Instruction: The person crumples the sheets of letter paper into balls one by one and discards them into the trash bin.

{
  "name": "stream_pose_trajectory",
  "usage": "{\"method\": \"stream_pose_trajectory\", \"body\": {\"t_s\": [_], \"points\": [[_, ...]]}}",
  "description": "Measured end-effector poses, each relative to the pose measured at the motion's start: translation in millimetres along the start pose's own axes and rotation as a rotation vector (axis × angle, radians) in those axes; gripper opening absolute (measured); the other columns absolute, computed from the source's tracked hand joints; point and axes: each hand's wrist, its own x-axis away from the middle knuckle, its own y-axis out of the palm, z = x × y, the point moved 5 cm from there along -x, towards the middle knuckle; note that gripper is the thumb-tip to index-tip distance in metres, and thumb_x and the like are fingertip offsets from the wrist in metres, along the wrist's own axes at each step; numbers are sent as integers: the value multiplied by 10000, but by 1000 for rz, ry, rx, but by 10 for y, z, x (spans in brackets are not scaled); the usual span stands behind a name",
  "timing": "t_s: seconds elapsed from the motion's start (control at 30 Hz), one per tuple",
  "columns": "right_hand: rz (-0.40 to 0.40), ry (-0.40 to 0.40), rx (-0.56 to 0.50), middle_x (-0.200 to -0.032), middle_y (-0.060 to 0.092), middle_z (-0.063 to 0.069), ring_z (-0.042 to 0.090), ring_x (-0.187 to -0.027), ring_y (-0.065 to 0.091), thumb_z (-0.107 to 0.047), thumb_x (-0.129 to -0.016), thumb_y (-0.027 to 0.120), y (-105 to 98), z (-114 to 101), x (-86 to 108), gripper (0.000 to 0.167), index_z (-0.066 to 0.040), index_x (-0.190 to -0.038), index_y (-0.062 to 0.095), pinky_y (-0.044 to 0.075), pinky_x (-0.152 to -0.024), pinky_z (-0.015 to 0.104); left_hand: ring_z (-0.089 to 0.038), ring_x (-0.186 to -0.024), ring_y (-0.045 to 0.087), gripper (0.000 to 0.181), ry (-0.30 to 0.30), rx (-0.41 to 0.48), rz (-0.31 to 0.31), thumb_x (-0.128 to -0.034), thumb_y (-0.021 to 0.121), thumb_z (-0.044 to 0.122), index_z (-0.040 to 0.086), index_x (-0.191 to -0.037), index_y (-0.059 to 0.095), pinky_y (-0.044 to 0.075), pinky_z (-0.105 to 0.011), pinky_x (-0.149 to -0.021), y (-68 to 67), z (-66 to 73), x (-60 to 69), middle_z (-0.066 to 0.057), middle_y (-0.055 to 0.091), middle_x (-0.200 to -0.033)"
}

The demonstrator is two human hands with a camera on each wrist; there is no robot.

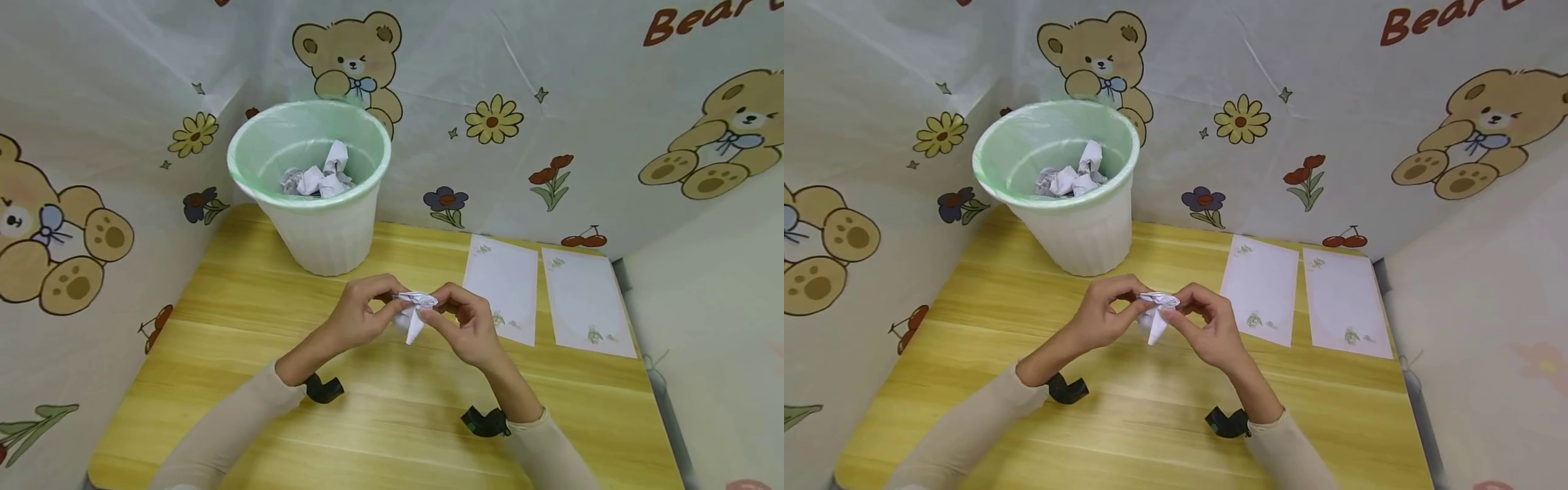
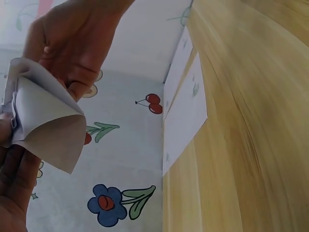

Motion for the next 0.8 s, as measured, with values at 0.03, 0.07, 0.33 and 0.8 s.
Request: {"method": "stream_pose_trajectory", "body": {"t_s": [0.03,0.07,0.33,0.8], "points": [[20,-2,6,-922,706,24,104,-840,703,128,-933,718,19,-6,-4,129,4,-963,698,611,-764,246,-113,-798,741,68,34,-26,16,-985,755,18,80,-962,772,652,-253,-740,0,9,1,-59,789,-933],[44,-4,11,-913,703,32,98,-835,700,133,-928,719,37,-13,-2,133,5,-951,695,605,-755,239,-111,-788,743,86,75,-65,34,-979,752,4,82,-948,770,645,-241,-727,-1,32,1,-52,787,-919],[195,1,84,-887,710,27,65,-763,686,105,-933,729,80,-27,47,97,15,-941,694,598,-701,214,-132,-700,733,76,401,-533,158,-931,783,-12,44,-982,780,610,-213,-640,105,220,46,-48,769,-834],[-57,-120,-61,-971,762,0,114,-848,724,198,-900,697,-92,-109,20,187,38,-993,725,611,-738,244,-108,-884,711,192,-133,453,-206,-1020,739,85,-99,-1050,783,620,-251,-766,-40,24,-55,-128,795,-986]]}}
